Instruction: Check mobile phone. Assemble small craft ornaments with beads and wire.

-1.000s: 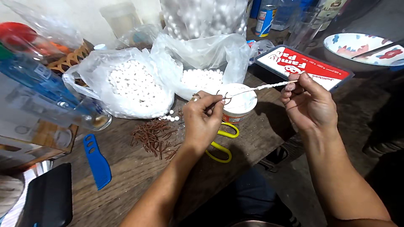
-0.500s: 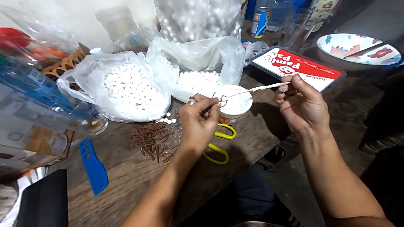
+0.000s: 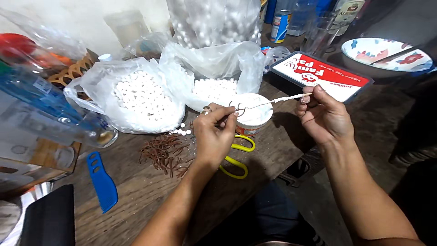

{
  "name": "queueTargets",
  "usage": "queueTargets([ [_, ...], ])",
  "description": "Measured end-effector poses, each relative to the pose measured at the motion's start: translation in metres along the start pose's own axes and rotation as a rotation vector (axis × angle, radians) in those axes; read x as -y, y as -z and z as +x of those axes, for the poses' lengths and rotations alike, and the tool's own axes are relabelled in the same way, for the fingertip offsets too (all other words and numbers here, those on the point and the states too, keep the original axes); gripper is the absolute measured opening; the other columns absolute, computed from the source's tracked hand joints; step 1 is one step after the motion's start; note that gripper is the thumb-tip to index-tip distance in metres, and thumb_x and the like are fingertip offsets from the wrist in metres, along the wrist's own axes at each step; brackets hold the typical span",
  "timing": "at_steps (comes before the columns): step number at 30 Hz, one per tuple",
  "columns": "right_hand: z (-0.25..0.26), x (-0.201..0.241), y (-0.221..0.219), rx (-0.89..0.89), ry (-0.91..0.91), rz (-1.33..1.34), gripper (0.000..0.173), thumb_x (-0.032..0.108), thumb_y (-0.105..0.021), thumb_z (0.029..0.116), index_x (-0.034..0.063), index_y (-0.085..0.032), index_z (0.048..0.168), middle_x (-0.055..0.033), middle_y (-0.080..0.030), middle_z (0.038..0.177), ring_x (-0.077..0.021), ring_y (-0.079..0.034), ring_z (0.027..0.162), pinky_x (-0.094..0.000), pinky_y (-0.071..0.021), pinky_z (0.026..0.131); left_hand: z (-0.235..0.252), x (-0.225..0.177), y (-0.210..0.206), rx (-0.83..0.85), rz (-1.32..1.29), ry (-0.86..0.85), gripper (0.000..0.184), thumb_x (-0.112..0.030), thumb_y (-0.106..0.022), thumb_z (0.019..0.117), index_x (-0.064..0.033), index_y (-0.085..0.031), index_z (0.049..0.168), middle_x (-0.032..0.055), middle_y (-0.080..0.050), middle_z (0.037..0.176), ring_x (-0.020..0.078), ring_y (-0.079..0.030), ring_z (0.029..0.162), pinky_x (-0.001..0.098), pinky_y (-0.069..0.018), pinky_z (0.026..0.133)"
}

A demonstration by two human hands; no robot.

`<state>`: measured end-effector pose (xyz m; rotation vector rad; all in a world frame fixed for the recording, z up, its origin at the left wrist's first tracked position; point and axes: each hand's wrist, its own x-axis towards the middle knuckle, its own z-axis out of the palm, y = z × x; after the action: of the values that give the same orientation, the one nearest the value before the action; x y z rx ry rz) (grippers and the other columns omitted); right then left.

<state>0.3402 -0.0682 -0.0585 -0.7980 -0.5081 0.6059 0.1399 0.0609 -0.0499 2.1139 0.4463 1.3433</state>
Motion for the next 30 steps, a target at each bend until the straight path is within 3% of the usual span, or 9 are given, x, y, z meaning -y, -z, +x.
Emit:
queueTargets([
  [30, -0.0050, -0.0022, 0.0021, -0.022, -0.001, -0.003, 0.041, 0.015, -0.032, 0.1110, 0.0092, -0.069, 0.093, 0.0033, -0.068, 0.073, -0.0032, -0.065, 0.063, -0.0167, -0.0564, 0.064, -0.0012, 0.0017, 0.0003, -0.020, 0.019, 0.003, 0.009, 0.001, -0.067, 0.0892, 0.0047, -0.075, 0.092, 0.0055, -0.065, 0.083, -0.0032, -0.057, 0.071, 0.0098, -0.0471, 0.066],
])
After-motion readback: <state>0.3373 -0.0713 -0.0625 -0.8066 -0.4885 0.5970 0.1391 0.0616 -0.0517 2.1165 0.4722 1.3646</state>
